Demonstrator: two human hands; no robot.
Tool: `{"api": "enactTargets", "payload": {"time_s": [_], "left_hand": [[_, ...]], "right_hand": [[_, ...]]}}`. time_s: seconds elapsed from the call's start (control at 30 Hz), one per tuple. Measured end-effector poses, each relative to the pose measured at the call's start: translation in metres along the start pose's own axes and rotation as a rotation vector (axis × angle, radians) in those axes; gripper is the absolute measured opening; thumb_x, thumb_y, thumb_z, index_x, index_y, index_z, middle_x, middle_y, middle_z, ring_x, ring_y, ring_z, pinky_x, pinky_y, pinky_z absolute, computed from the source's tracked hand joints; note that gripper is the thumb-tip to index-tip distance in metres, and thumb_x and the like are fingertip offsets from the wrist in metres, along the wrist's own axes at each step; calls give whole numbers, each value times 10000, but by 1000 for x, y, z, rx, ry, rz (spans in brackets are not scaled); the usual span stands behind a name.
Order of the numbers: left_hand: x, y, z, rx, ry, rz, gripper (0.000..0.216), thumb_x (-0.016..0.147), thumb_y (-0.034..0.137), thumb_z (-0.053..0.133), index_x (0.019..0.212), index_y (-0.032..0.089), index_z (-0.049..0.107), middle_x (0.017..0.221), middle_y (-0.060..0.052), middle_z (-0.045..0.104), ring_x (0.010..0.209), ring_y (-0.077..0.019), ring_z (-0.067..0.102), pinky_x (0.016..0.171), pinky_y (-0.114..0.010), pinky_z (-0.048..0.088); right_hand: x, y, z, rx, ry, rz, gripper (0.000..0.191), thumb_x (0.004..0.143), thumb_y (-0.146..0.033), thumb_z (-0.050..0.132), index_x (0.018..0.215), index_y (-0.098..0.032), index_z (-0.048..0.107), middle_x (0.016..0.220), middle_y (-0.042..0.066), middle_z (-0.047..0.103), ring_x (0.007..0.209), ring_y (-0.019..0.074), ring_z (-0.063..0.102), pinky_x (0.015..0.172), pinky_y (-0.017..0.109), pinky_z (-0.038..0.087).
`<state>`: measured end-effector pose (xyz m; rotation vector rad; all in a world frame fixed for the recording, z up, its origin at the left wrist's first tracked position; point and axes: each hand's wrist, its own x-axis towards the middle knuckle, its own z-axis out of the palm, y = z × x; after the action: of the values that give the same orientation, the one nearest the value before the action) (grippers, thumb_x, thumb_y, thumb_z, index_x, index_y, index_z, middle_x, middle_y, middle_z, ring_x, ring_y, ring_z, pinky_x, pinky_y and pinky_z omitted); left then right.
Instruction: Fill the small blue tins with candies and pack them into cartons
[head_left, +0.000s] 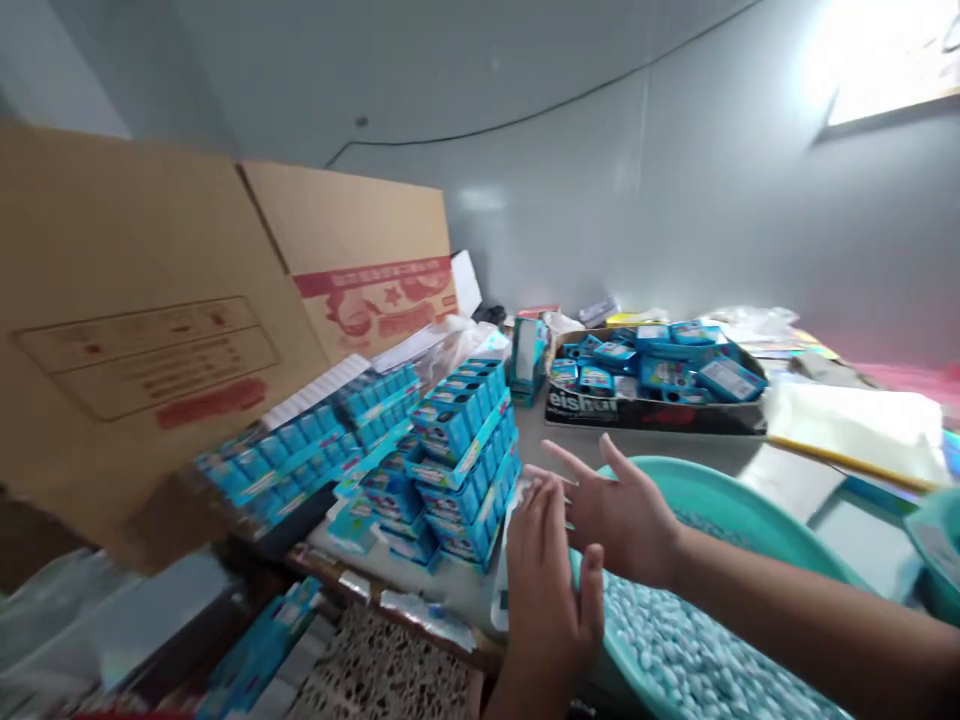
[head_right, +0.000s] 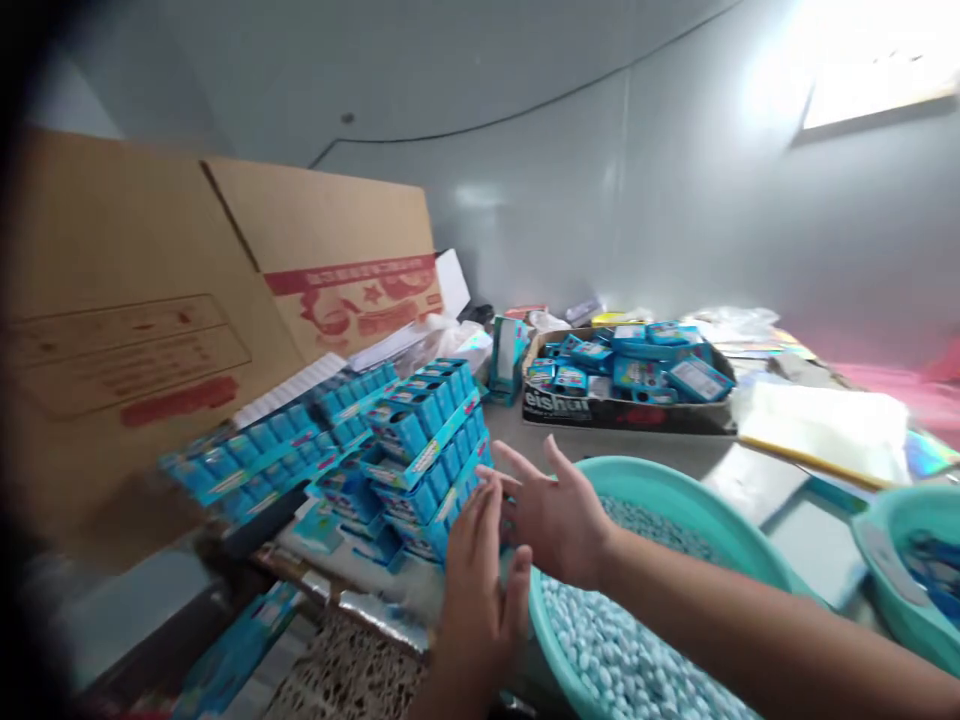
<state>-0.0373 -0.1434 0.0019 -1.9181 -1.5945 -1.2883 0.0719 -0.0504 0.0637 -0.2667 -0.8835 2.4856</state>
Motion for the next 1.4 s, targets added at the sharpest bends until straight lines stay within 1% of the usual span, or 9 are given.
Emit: {"api": "enactTargets", "payload": {"time_s": [0.17, 0.3, 0.5, 0.63, 0.77, 1.0, 1.13, 1.27, 1.4], "left_hand": [[24, 48, 47, -78, -131, 72, 652, 957, 276, 386, 1537, 66, 177, 1552, -206, 285, 1435, -383, 278, 1062, -605, 406], [19, 70, 59, -216, -308, 94, 717, 951, 360, 442, 1538, 52, 168, 1576, -190, 226, 1475, -364, 156, 1144, -571, 339], [40, 57, 60, -366, -676, 145, 627, 999, 387, 308, 1543, 104, 178, 1603, -117, 164, 1495, -258, 106, 1228, -471, 186], [47, 52, 65, -335, -694, -91, 638, 1010, 442, 193, 1545, 97, 147, 1614, -130, 77, 1499, -243, 46, 1234, -483, 129], [43, 68, 70, -413, -762, 65, 784, 975, 545, 278, 1553, 115, -31, 1613, -113, -80, 1490, -249, -81, 1240, -454, 80], [69, 71, 89, -197, -853, -234, 796, 978, 562, 159, 1525, -14, 99, 1598, -200, 6, 1491, -273, -35, 1225, -503, 38], [71, 75, 55, -363, -1079, -24, 857, 956, 616, 254, 1529, -1, 93, 1598, -184, 27, 1496, -263, 3, 1225, -446, 148], [73, 56, 36, -293, -1004, -17, 520, 976, 512, 374, 1382, 219, 511, 1484, -45, 460, 1386, -223, 405, 1188, -428, 280], [59, 43, 50, -45, -1074, -4, 560, 850, 438, 639, 1345, 192, 553, 1305, -105, 622, 1223, -323, 546, 1054, -497, 423]], "right_hand": [[-17, -19, -11, 35, 211, -75, 705, 926, -695, 214, 1518, -312, 236, 1525, 88, 389, 1283, 247, 501, 1090, 499, 334], [-33, -34, -35, 3, 376, -179, 654, 940, -658, 276, 1489, -307, 322, 1518, 66, 403, 1317, 230, 465, 1118, 461, 303], [-40, -38, -50, 22, 432, -271, 666, 934, -693, 225, 1453, -309, 387, 1478, 50, 463, 1356, 226, 421, 1139, 455, 271], [-37, -35, -48, 93, 525, -226, 601, 953, -648, 272, 1446, -323, 385, 1454, 49, 487, 1329, 218, 457, 1089, 443, 359], [-42, -39, -52, 104, 593, -299, 610, 944, -670, 253, 1414, -325, 429, 1392, 51, 539, 1283, 225, 503, 1030, 442, 425], [-41, -35, -62, 148, 593, -223, 607, 954, -641, 224, 1407, -287, 417, 1226, 87, 629, 1113, 253, 615, 927, 452, 503], [-41, -46, -79, 128, 718, -259, 595, 943, -656, 227, 1366, -288, 427, 1293, 94, 588, 1189, 245, 573, 921, 448, 502], [-42, -58, -85, 131, 771, -383, 509, 956, -618, 251, 1213, -274, 524, 1291, 76, 605, 1177, 219, 586, 931, 384, 495], [-44, -63, -84, 126, 812, -352, 387, 980, -484, 331, 1032, -212, 600, 1179, 89, 671, 1076, 206, 640, 900, 332, 506]]}}
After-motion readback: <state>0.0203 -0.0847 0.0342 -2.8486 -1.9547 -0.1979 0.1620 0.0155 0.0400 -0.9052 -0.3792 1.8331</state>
